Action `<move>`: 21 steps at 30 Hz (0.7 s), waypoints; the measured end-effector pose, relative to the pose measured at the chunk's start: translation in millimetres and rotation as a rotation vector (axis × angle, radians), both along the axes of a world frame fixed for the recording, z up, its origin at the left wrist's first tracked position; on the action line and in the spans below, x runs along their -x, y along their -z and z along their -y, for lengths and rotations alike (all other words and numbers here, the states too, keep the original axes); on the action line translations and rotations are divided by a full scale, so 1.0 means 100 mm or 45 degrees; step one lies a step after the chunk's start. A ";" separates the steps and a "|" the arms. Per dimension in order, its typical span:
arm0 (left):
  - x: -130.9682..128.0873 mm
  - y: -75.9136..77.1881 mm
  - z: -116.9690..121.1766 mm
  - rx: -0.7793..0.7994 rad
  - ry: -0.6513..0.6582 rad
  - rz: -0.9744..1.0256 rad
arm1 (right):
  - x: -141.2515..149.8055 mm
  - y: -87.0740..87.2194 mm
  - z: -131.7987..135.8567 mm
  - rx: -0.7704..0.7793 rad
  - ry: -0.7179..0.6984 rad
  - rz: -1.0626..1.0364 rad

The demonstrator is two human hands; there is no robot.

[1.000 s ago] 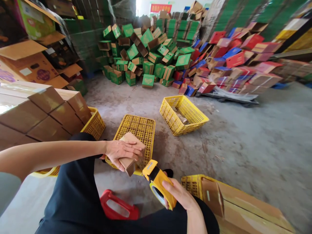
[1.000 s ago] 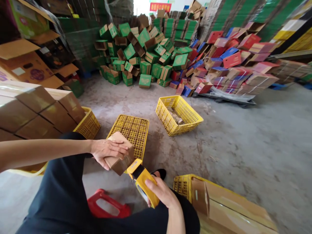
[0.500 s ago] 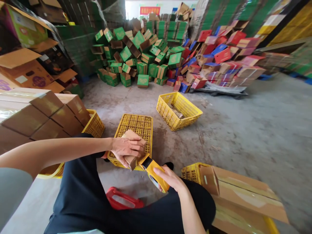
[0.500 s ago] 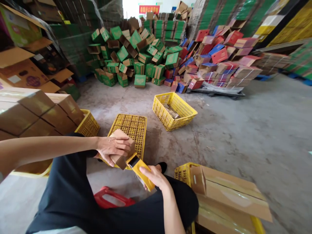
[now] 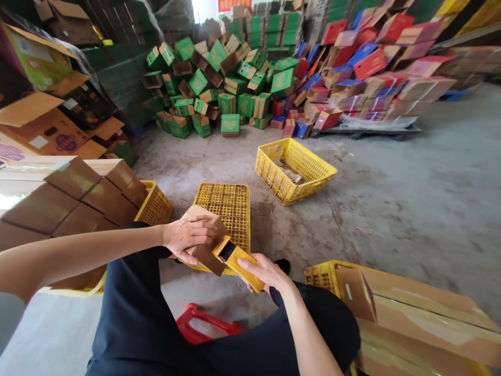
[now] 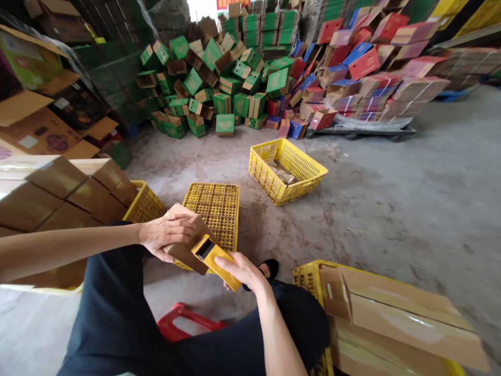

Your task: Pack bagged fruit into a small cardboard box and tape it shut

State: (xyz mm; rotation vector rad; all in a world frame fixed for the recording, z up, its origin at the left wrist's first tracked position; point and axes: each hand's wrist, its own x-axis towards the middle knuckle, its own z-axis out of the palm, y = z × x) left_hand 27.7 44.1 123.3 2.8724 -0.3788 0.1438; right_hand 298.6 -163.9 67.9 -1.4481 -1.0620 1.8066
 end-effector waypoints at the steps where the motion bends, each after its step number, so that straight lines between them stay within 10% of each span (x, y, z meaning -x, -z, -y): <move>1: -0.01 0.00 0.00 -0.011 -0.011 -0.002 | -0.02 -0.01 -0.06 0.005 -0.011 -0.004; 11: -0.54 0.00 0.03 0.041 0.331 -0.147 | -0.30 0.00 0.08 0.129 -0.041 0.085; 21: -0.56 0.06 0.07 0.123 0.230 -0.211 | -0.40 0.17 0.36 0.118 0.039 -0.150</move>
